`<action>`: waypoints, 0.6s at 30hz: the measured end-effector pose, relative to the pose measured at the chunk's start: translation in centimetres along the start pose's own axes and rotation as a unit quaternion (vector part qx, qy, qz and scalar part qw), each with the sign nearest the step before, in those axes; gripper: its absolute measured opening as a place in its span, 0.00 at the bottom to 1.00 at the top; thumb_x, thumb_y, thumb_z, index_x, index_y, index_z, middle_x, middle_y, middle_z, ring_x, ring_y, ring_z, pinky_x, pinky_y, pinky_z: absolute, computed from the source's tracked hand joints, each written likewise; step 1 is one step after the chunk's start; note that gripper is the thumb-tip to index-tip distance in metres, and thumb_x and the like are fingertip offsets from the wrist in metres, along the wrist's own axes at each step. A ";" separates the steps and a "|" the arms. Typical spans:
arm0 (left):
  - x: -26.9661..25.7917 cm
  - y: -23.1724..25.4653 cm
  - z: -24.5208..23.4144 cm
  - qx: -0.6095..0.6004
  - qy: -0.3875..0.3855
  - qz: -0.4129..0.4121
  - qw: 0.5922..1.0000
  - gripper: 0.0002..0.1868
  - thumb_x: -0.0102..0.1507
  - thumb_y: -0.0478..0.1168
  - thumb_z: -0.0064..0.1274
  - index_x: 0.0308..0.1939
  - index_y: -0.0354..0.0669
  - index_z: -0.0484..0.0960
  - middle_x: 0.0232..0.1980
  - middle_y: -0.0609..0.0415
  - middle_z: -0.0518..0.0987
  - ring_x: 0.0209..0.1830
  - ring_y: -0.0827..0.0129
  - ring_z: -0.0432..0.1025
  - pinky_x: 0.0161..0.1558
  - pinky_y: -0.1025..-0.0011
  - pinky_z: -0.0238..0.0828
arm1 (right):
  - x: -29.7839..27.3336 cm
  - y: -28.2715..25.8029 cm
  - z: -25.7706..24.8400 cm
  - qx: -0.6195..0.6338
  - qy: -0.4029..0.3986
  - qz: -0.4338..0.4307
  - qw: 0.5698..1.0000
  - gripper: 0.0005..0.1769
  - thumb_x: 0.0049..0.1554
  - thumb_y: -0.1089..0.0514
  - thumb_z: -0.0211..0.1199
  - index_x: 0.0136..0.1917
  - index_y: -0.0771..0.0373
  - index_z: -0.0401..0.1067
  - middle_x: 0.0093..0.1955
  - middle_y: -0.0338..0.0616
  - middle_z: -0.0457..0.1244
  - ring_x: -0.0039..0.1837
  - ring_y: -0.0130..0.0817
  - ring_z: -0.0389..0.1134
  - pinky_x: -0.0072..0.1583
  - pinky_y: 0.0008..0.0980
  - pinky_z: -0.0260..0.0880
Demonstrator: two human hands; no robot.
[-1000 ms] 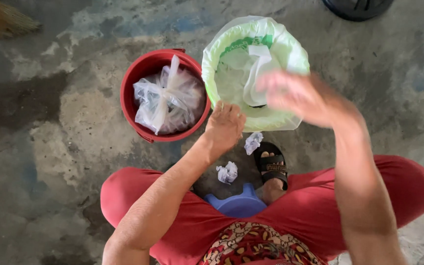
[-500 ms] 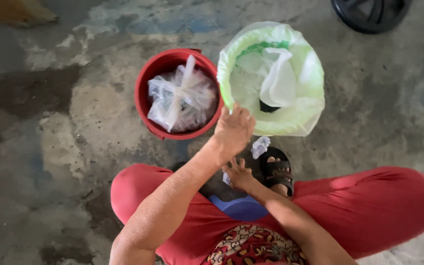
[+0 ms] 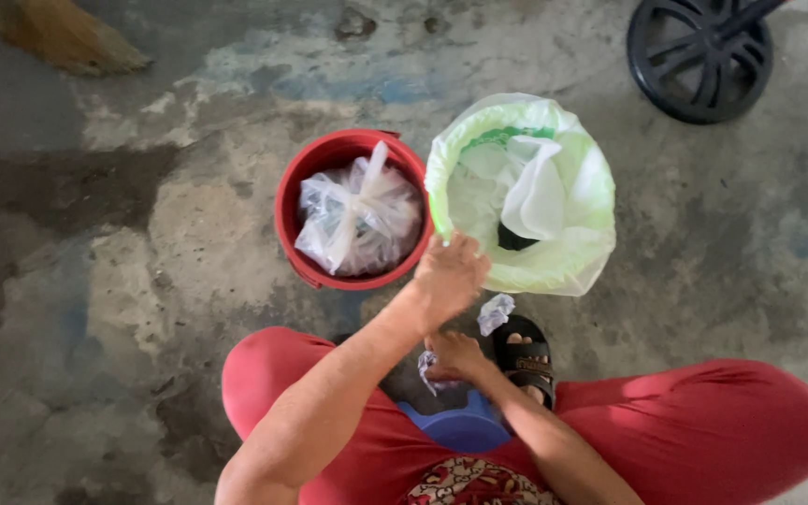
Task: The person sits on a low stool and transfers small plastic bags and loose items from a red bucket into a green basket lined with a plastic bag. They then place a new plastic bag into the red bucket and continue transferring items into it.
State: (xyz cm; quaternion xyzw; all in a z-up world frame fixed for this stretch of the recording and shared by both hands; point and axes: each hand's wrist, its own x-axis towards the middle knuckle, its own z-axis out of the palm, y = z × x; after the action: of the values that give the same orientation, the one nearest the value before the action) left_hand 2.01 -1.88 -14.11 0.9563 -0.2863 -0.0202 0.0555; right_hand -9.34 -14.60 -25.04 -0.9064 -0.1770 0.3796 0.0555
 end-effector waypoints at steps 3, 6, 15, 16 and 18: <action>-1.6 -1.1 -5.9 -0.024 -0.085 -0.022 0.996 0.23 0.64 0.59 0.52 0.60 0.62 0.73 0.64 0.50 0.66 0.69 0.51 0.54 0.61 0.42 0.49 | -6.6 -1.5 -11.2 0.054 -0.081 -0.106 0.990 0.28 0.40 0.40 0.71 0.52 0.49 0.69 0.51 0.53 0.70 0.59 0.59 0.72 0.58 0.55 0.72; -2.1 -1.9 -9.8 -0.037 -0.092 -0.039 0.994 0.19 0.61 0.56 0.59 0.53 0.59 0.79 0.62 0.48 0.65 0.69 0.50 0.53 0.62 0.42 0.50 | -13.5 -0.1 -20.1 0.247 -0.049 -0.168 0.953 0.29 0.34 0.55 0.68 0.51 0.58 0.71 0.44 0.57 0.72 0.52 0.57 0.73 0.53 0.53 0.71; -0.5 -1.1 -8.6 0.005 -0.118 -0.046 0.992 0.14 0.65 0.52 0.49 0.53 0.61 0.82 0.59 0.48 0.71 0.66 0.50 0.56 0.69 0.29 0.33 | -10.5 5.5 -34.5 0.326 0.508 -0.084 0.793 0.31 0.53 0.58 0.71 0.67 0.53 0.63 0.59 0.45 0.67 0.50 0.32 0.66 0.49 0.29 0.67; -0.2 -1.3 -9.1 0.008 -0.116 -0.044 0.992 0.14 0.65 0.52 0.49 0.53 0.61 0.82 0.59 0.48 0.71 0.66 0.50 0.56 0.69 0.29 0.33 | -8.7 6.1 -33.5 0.325 0.511 -0.084 0.791 0.31 0.53 0.58 0.71 0.67 0.53 0.63 0.59 0.45 0.67 0.50 0.32 0.66 0.49 0.29 0.67; -0.1 -1.6 -9.4 -0.012 -0.127 -0.052 0.990 0.14 0.66 0.51 0.48 0.54 0.63 0.82 0.60 0.50 0.72 0.68 0.51 0.56 0.70 0.30 0.31 | -4.8 7.3 -30.9 0.183 0.389 -0.172 0.886 0.27 0.51 0.55 0.74 0.62 0.62 0.74 0.58 0.61 0.68 0.63 0.62 0.67 0.62 0.54 0.69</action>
State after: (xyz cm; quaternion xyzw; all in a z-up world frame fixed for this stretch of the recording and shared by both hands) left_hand 3.43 0.39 -4.97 0.9588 -0.2409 -0.1476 0.0285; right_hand 11.46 -22.13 -1.69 -0.9105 -0.2219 0.0068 0.3487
